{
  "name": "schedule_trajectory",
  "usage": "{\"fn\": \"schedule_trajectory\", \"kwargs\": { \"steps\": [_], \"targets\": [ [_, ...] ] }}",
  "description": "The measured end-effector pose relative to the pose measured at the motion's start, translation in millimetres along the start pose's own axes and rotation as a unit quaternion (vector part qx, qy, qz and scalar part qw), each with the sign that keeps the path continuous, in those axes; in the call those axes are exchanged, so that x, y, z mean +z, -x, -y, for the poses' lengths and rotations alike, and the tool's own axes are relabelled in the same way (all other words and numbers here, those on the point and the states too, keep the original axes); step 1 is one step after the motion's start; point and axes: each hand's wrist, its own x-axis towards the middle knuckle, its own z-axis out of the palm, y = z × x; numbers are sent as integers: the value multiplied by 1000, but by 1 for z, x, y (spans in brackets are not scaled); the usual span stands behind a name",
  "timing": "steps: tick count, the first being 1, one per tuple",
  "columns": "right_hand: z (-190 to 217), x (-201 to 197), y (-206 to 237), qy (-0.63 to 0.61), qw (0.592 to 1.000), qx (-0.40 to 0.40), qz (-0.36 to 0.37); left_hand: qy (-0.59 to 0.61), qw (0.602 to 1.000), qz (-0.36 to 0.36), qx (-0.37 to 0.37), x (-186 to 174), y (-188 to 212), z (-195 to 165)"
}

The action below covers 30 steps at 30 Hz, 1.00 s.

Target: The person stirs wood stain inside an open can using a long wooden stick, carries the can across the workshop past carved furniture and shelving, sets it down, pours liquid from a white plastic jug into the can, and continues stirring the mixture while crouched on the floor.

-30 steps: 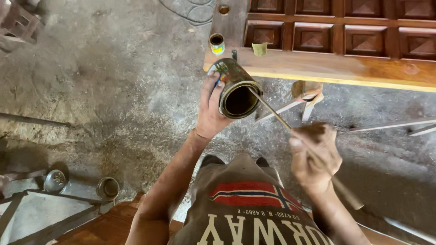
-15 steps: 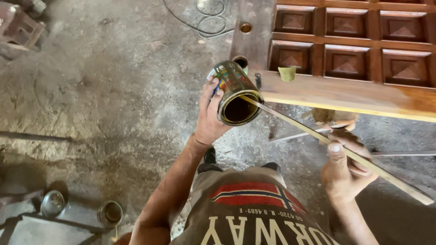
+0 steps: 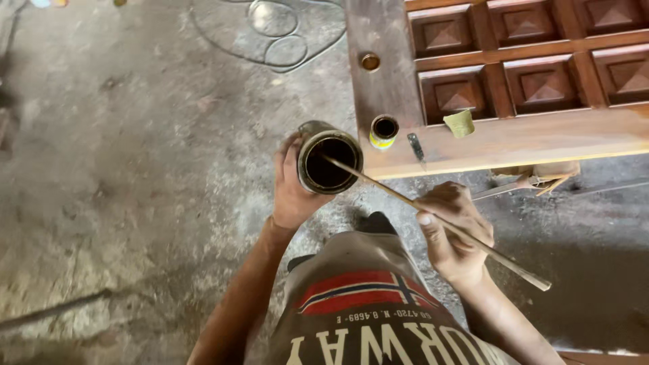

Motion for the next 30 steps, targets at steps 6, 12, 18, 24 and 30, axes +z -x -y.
{"fn": "schedule_trajectory", "kwargs": {
  "steps": [6, 12, 18, 24, 30],
  "targets": [
    [-67, 31, -28, 66, 996, 42, -51, 121, 991, 58, -12, 54, -21, 72],
    [-143, 41, -65, 80, 980, 97, -153, 180, 978, 106, 10, 137, -67, 160],
    [-180, 62, -110, 201, 957, 133, -160, 204, 961, 185, 5, 209, -95, 210],
    [-245, 62, -145, 215, 938, 213, -169, 371, 904, 202, -71, 269, -111, 219],
    [-292, 59, -147, 289, 917, 202, -187, 368, 906, 207, -7, 305, -121, 222]
  ]
}}
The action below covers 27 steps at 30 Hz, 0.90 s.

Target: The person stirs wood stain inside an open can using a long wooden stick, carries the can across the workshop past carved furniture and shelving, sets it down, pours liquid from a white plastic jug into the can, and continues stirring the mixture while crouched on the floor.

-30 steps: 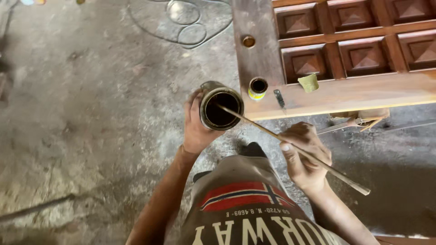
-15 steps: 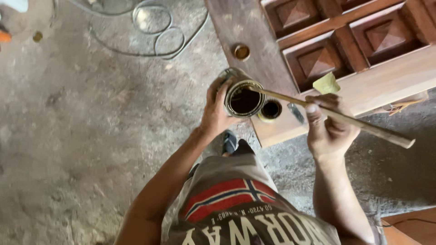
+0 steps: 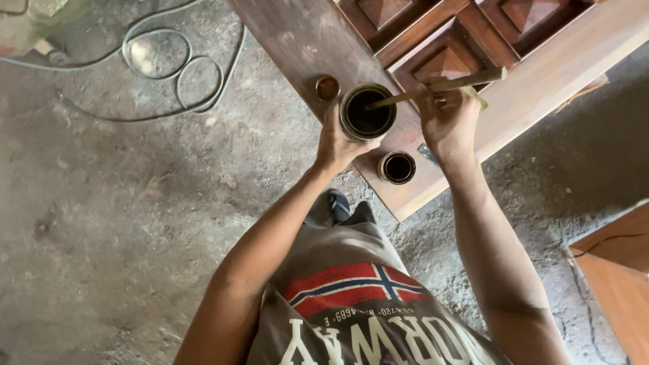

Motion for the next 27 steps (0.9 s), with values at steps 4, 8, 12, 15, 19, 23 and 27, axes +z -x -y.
{"fn": "schedule_trajectory", "kwargs": {
  "steps": [4, 8, 12, 15, 19, 23, 27],
  "targets": [
    [-12, 6, 0, 130, 989, 59, 26, 28, 994, 74, -76, 4, 1, 10],
    [-17, 8, 3, 87, 995, 53, -1, -26, 989, 125, -81, -24, 6, 23],
    [-10, 7, 15, 86, 995, 49, -19, -104, 979, 99, -146, -63, -11, 39],
    [1, 7, 25, 105, 991, 84, -23, -169, 977, 114, -65, -74, -43, 52],
    [15, 7, 32, 96, 990, 95, -31, -312, 911, 265, -49, -57, -97, 62],
    [26, 3, 41, 96, 985, 139, -47, -416, 822, 385, -52, -37, -135, 60],
    [29, -6, 61, 124, 980, 145, -54, -451, 764, 455, -77, -25, -147, 52]
  ]
}}
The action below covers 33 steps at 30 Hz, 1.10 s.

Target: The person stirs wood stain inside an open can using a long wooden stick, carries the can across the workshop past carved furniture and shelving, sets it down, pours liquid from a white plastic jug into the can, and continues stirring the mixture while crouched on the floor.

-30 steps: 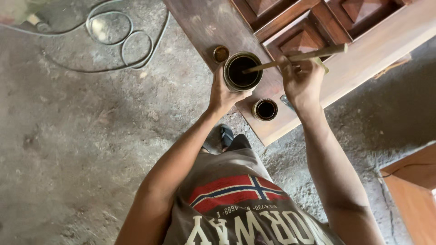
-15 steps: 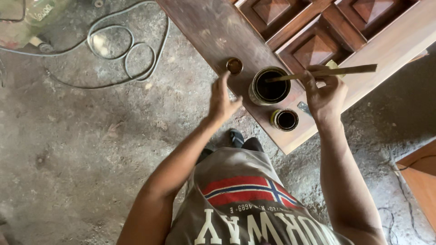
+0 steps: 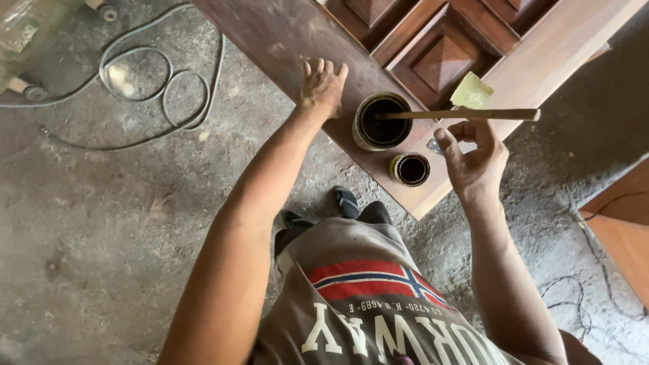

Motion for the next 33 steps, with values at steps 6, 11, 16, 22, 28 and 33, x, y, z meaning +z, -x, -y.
{"fn": "schedule_trajectory", "kwargs": {
  "steps": [6, 11, 16, 22, 28, 33],
  "targets": [
    [-36, -20, 36, 43, 998, -22, -33, -1, 999, 36, -37, 2, -10, -12],
    [-61, -27, 69, 41, 998, 26, -37, -1, 998, 35, -53, 12, -12, -10],
    [-58, -29, 77, 32, 998, 47, -27, 30, 997, 34, -56, 16, -6, -8],
    [-36, -27, 64, -4, 999, 27, -19, 64, 997, -20, -39, 29, -3, 0],
    [-33, -36, 54, 23, 999, 7, -23, 228, 927, -295, 37, 65, 61, -7],
    [-34, -38, 45, 25, 1000, -11, -12, 377, 860, -330, 96, 78, 113, -50]
  ]
}}
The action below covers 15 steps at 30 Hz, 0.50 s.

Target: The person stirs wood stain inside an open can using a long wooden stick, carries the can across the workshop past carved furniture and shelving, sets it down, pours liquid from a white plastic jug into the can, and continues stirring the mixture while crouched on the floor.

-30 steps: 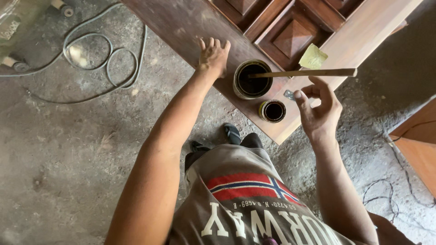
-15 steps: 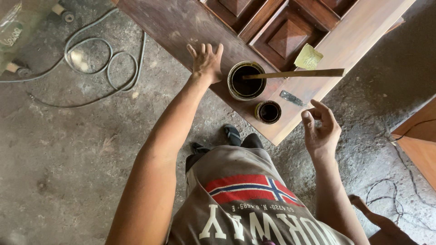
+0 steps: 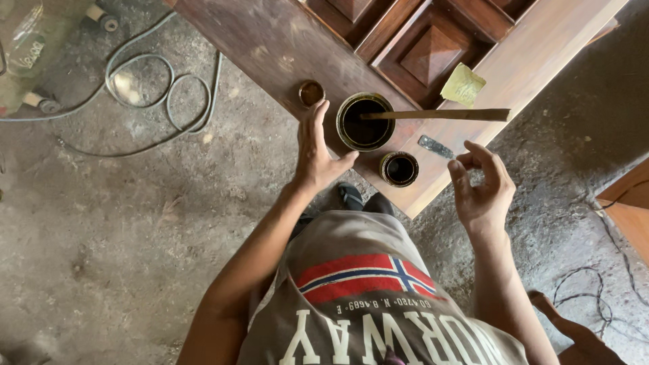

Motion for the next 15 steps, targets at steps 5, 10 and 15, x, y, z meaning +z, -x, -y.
{"fn": "schedule_trajectory", "kwargs": {
  "steps": [5, 10, 15],
  "targets": [
    [5, -1, -8, -14, 1000, -10, 14, -55, 998, -32, 1, -1, 14, 0],
    [6, -3, -10, -6, 1000, -9, 23, -103, 992, -40, -69, -20, 21, 30],
    [3, 0, -12, -6, 999, -2, 37, -106, 994, -13, -28, -18, 14, 28]
  ]
}}
